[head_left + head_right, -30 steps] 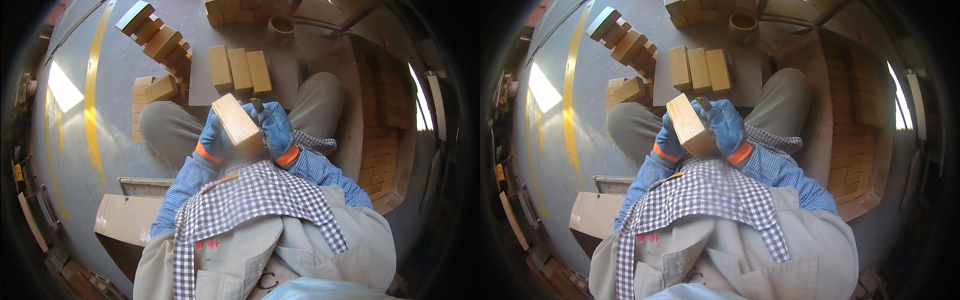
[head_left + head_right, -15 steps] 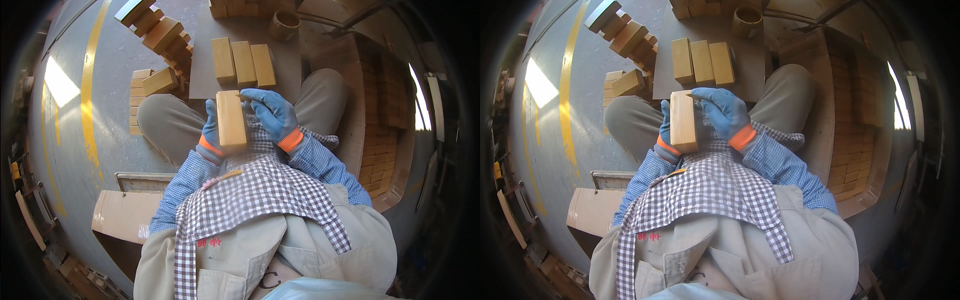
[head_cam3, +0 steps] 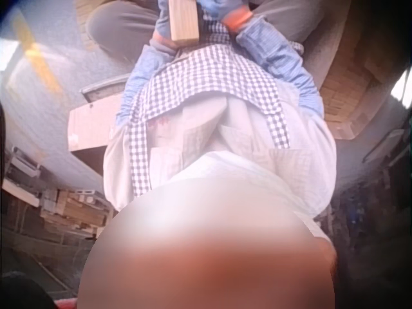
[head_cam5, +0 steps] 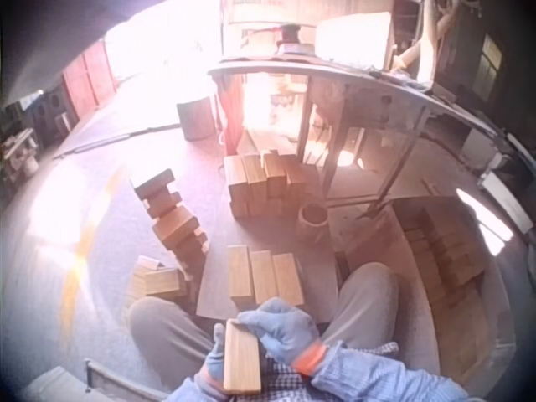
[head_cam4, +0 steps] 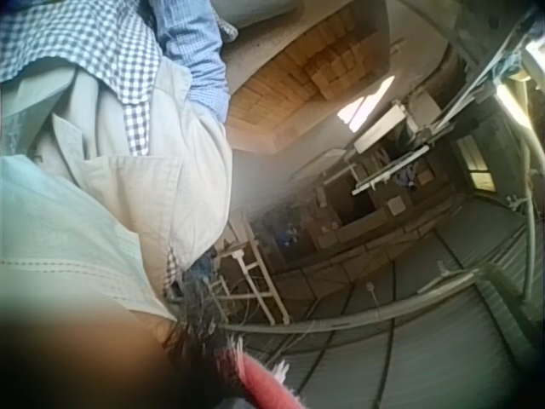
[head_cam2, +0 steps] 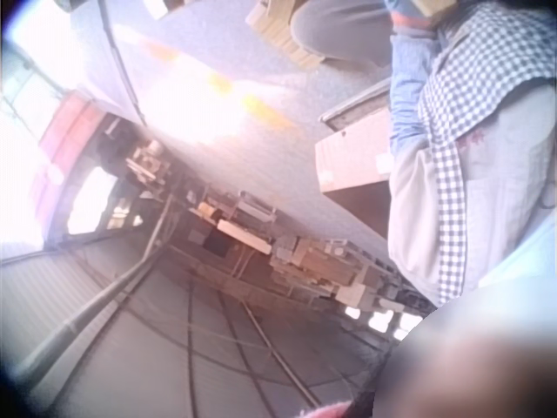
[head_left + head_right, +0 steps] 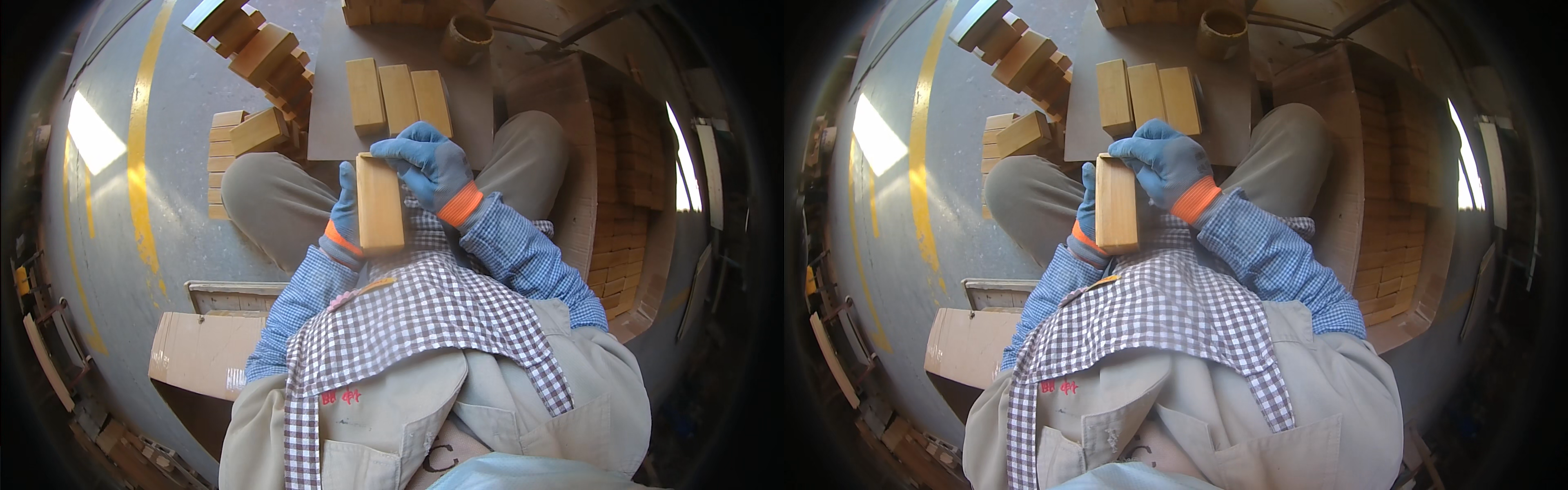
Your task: The person sits on the floor and uses a small knife to shave thin layers off the edges of small wooden blocks. They repeatedly pick up blocks, shave them, and place them back into a stack.
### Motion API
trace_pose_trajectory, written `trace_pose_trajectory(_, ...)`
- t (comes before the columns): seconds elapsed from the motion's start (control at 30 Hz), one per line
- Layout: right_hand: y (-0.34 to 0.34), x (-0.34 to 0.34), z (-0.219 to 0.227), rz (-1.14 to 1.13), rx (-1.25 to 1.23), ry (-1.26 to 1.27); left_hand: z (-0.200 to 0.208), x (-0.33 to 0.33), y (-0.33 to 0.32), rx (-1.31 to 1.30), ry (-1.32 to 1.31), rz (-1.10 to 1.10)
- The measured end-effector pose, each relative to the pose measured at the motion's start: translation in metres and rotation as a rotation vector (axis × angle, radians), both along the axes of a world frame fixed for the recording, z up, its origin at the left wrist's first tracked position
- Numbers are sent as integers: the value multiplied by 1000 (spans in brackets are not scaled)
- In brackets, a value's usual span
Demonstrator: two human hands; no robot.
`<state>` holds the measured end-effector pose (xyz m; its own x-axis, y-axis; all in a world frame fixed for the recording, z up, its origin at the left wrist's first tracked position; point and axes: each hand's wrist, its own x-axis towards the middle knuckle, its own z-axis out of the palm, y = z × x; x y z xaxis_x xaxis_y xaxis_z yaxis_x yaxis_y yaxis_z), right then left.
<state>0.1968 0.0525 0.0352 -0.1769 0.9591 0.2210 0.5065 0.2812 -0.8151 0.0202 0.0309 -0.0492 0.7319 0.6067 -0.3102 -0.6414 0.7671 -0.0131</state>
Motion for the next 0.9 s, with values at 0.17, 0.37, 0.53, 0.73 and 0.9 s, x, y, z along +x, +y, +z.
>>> trace_pose_trajectory(0.17,-3,5,5,84,51,-58,5,2,-2,-29,40,-1)
trace_pose_trajectory(0.37,-11,8,9,168,71,-71,6,3,-4,-19,104,-8)
trace_pose_trajectory(0.53,-17,12,11,245,79,-32,10,4,-4,-16,166,-27)
trace_pose_trajectory(0.73,-30,13,17,407,-76,213,16,5,-4,35,136,-13)
trace_pose_trajectory(0.9,-23,22,22,244,-237,468,33,-34,26,80,83,243)
